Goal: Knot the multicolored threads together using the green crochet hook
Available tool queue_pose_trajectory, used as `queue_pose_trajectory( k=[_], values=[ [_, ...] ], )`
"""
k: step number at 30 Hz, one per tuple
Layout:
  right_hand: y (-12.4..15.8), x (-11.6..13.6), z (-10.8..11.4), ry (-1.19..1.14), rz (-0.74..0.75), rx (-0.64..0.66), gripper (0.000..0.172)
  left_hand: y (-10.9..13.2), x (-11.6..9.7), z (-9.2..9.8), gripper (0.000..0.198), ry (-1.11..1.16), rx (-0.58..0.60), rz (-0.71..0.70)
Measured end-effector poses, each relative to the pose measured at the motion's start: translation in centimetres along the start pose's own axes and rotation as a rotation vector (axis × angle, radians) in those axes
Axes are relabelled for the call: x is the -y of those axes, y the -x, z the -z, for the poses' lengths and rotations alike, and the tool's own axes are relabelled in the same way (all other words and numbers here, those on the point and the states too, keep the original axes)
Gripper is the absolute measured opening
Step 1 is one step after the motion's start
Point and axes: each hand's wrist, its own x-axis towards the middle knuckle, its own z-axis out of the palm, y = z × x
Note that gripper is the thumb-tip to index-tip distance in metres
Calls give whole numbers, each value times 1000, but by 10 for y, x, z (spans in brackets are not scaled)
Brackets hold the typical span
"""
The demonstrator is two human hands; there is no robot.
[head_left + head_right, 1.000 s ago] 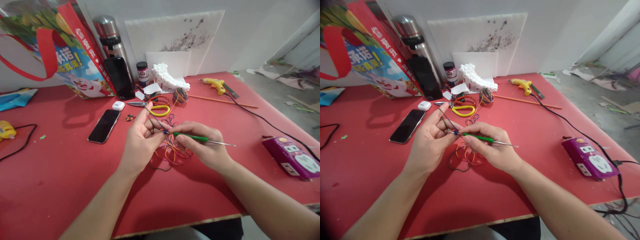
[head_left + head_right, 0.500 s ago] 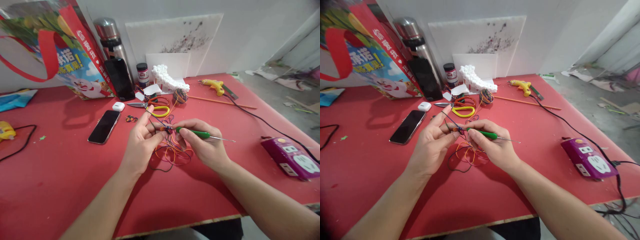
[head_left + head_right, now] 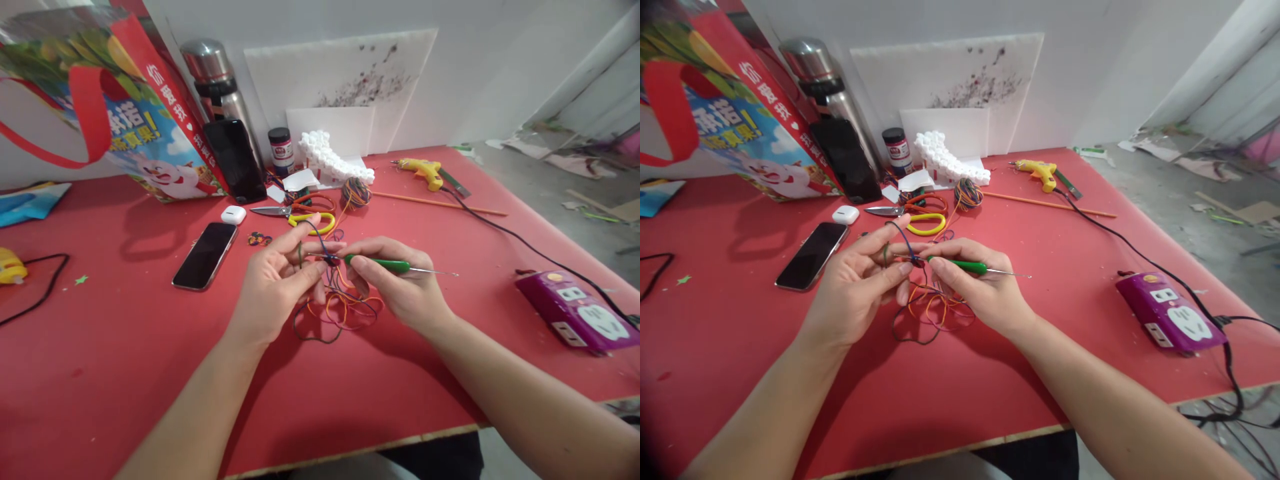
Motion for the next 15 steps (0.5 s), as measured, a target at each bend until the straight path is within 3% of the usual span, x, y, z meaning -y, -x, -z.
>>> queue_pose_trajectory(
  k=[6,15],
  values=[
    [1,0,0,-9,-17,11,11,-1,-1,1,57,54,5,-5],
    [3,-1,-3,-10,-26,-19,11,-2,-2,-4,78,102,-66,79]
  ],
)
